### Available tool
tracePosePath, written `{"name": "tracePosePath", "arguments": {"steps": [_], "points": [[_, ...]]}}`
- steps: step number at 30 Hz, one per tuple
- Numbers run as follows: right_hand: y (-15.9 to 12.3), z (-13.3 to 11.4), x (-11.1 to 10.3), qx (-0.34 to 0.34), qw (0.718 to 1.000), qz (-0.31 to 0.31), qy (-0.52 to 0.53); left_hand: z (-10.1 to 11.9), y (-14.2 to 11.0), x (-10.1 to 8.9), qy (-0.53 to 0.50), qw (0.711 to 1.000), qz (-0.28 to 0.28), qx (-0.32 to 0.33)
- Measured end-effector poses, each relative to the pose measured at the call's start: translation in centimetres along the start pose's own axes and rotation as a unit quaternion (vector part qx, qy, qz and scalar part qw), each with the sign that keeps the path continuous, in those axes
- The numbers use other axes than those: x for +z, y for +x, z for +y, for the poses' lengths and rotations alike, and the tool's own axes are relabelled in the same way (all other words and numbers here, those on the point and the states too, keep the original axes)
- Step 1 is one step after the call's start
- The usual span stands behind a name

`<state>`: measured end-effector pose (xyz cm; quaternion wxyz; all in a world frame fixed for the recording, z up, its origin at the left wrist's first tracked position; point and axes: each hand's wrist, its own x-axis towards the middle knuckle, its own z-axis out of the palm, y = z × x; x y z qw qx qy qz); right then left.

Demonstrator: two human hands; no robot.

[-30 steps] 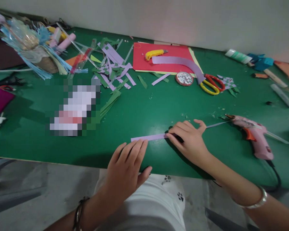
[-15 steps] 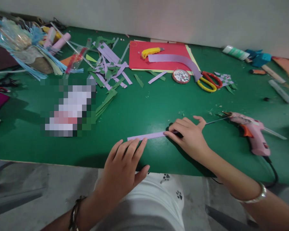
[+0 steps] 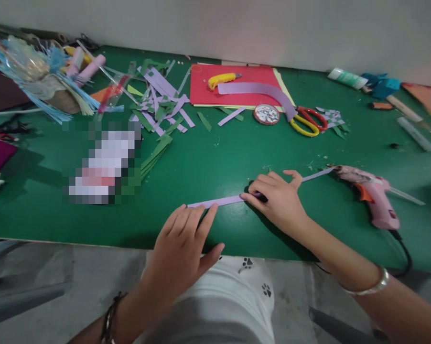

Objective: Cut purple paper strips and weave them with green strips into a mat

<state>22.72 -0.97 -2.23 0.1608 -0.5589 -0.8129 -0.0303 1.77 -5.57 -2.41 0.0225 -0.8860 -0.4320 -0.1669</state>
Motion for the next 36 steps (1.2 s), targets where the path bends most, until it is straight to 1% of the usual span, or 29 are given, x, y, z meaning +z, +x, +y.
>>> {"name": "tracePosePath", "arguments": {"steps": [3, 5, 7, 9, 12, 16, 18, 20, 25, 27, 30, 32, 34, 36], "points": [[-0.1, -0.7, 0.0, -0.004, 1.000, -0.009, 0.010, -0.1, 1.6, 0.0, -0.025, 1.000, 0.012, -0.012], [-0.2, -1.5, 0.0, -0.010, 1.000, -0.010, 0.020, 0.0, 2.7, 0.5, -0.028, 0.999, 0.025, -0.007], [-0.2, -2.2, 0.0, -0.019, 0.999, -0.004, 0.026, -0.1, 3.6, 1.1, -0.031, 0.999, 0.013, 0.007], [-0.3, -2.6, -0.1, -0.025, 0.999, 0.001, 0.034, -0.3, 4.1, 1.5, -0.044, 0.999, -0.019, 0.012], [-0.6, -2.2, -0.5, -0.039, 0.997, -0.012, 0.066, -1.1, 4.3, 1.4, -0.065, 0.996, -0.056, 0.022], [-1.4, -0.9, -1.2, -0.064, 0.990, -0.046, 0.114, -2.8, 3.7, 0.3, -0.048, 0.994, -0.086, 0.039], [-1.8, -0.7, -1.4, -0.074, 0.989, -0.054, 0.117, -3.5, 3.4, -0.2, -0.040, 0.993, -0.101, 0.046], [-2.0, -0.9, -1.4, -0.086, 0.990, -0.049, 0.098, -3.8, 3.2, -0.4, -0.036, 0.992, -0.109, 0.052], [-2.0, -1.5, -1.1, -0.108, 0.993, 0.000, 0.037, -2.4, 3.8, 0.0, -0.075, 0.991, -0.076, 0.079], [-2.3, -1.2, -1.2, -0.105, 0.994, -0.002, 0.040, -1.9, 4.1, 0.3, -0.095, 0.990, -0.064, 0.078], [-2.8, -0.2, -1.4, -0.073, 0.994, -0.019, 0.079, -1.8, 4.2, 0.6, -0.114, 0.990, -0.044, 0.064], [-3.1, 0.3, -1.5, -0.041, 0.994, -0.016, 0.096, -2.0, 4.2, 0.9, -0.120, 0.991, -0.032, 0.049], [-3.2, 0.3, -1.6, -0.016, 0.997, 0.000, 0.075, -2.1, 4.2, 1.2, -0.117, 0.992, -0.019, 0.035], [-3.0, -0.3, -1.6, -0.009, 0.999, 0.016, 0.028, -2.0, 4.2, 1.4, -0.105, 0.994, -0.010, 0.029]]}}
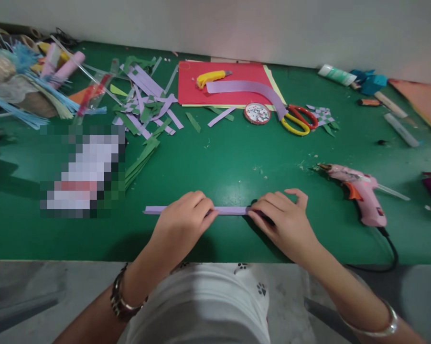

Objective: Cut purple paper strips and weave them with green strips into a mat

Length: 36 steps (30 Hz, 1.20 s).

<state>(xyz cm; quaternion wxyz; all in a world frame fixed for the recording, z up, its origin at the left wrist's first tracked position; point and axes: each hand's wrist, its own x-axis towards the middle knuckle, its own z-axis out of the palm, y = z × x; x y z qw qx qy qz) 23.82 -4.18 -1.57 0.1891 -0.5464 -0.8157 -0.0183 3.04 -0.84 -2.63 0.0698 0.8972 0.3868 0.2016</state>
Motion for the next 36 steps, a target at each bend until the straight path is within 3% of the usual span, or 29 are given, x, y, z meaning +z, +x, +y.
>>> {"name": "tracePosePath", "arguments": {"steps": [3, 7, 16, 22, 36], "points": [[0.5, -1.4, 0.3, -0.003, 0.998, 0.013, -0.058, 0.2, 0.1, 0.2, 0.019, 1.000, -0.001, -0.008], [0.9, -2.8, 1.0, 0.012, 0.998, 0.010, -0.061, 0.3, 0.1, 0.2, 0.007, 0.999, -0.007, -0.031], [1.0, -3.6, 1.3, 0.151, 0.988, 0.017, 0.029, 0.1, 0.4, -0.1, -0.008, 0.998, -0.048, -0.036], [1.0, -3.8, 1.5, 0.159, 0.987, 0.024, 0.014, -0.1, 0.6, -0.3, -0.015, 0.996, -0.077, -0.046], [1.2, -3.8, 1.7, 0.188, 0.980, 0.048, 0.045, -0.3, 0.5, -0.5, 0.032, 0.995, -0.075, -0.052]]}}
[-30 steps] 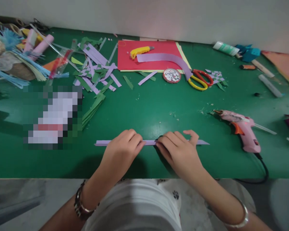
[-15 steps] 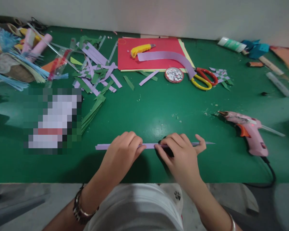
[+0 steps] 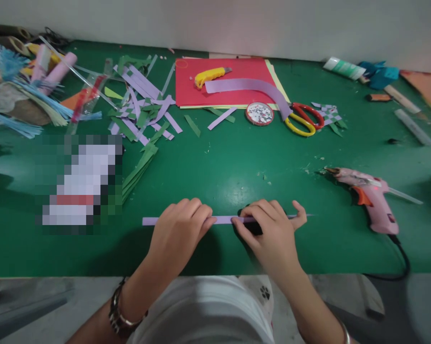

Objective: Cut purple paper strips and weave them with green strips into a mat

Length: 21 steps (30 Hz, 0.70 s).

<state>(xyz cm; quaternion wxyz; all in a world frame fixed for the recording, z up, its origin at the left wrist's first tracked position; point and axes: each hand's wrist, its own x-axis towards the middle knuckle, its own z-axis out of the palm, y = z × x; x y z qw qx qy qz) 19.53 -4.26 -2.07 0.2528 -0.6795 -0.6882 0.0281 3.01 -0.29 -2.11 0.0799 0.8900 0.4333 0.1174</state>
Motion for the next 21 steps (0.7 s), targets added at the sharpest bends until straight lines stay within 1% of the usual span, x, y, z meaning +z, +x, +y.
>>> {"name": "tracePosePath", "arguments": {"steps": [3, 8, 10, 16, 21], "points": [[0.0, 0.0, 0.0, 0.002, 1.000, -0.002, -0.006, -0.1, 0.0, 0.0, -0.010, 1.000, -0.004, -0.001], [0.0, 0.1, 0.0, -0.006, 1.000, -0.007, -0.011, -1.3, -0.3, -0.4, -0.021, 0.999, 0.001, 0.043], [0.0, 0.1, 0.0, -0.007, 1.000, -0.005, -0.009, -1.8, -0.6, -0.6, -0.014, 0.999, 0.007, 0.047], [-0.1, 0.1, 0.1, -0.004, 1.000, 0.000, -0.014, -2.4, -1.2, -0.6, -0.008, 0.999, 0.038, 0.038], [-0.1, 0.0, 0.1, -0.004, 1.000, -0.011, -0.014, -3.6, -1.7, -0.7, -0.016, 0.999, 0.038, 0.008]]}}
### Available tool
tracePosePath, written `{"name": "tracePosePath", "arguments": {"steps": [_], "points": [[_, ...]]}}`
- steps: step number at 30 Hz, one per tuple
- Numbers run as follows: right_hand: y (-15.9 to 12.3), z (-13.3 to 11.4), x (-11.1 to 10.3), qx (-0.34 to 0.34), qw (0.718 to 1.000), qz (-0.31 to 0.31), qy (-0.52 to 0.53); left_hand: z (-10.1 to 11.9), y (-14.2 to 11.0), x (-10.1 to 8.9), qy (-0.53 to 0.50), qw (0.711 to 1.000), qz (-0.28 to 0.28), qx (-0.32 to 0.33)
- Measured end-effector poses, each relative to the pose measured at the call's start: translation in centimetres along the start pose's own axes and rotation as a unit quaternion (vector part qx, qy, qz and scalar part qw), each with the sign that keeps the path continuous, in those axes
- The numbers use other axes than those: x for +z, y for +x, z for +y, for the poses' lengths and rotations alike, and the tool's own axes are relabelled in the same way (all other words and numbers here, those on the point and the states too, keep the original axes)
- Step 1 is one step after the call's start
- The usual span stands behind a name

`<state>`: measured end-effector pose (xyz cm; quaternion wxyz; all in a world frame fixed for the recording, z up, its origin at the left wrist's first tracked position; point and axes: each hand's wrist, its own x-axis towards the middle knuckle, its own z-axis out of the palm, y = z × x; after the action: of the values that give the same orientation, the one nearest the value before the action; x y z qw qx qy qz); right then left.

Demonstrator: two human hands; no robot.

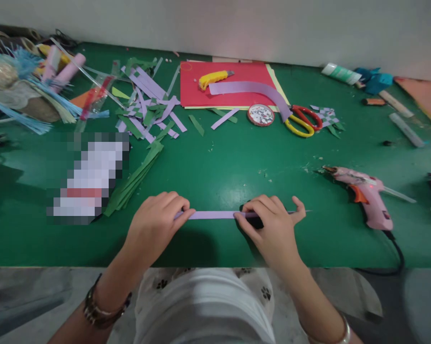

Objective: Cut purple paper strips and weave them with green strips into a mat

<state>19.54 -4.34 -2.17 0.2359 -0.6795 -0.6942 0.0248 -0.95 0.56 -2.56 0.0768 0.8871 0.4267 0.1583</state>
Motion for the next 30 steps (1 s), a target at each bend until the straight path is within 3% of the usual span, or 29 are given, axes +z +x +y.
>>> {"name": "tracePosePath", "arguments": {"steps": [8, 19, 24, 30], "points": [[0.4, -0.4, -0.3, -0.022, 1.000, -0.009, -0.019, -0.8, -0.5, -0.5, -0.023, 0.999, -0.013, -0.029], [0.6, -4.7, 2.0, -0.045, 0.997, -0.039, -0.056, -0.7, -0.6, -0.3, -0.035, 0.998, -0.017, -0.049], [0.8, -4.7, 2.2, -0.029, 0.998, -0.042, -0.046, -0.7, -0.8, -0.5, -0.022, 0.998, -0.005, -0.051], [0.7, -4.5, 2.3, -0.030, 0.998, -0.040, -0.040, -1.3, -1.6, -0.9, -0.004, 0.994, -0.004, -0.107]]}}
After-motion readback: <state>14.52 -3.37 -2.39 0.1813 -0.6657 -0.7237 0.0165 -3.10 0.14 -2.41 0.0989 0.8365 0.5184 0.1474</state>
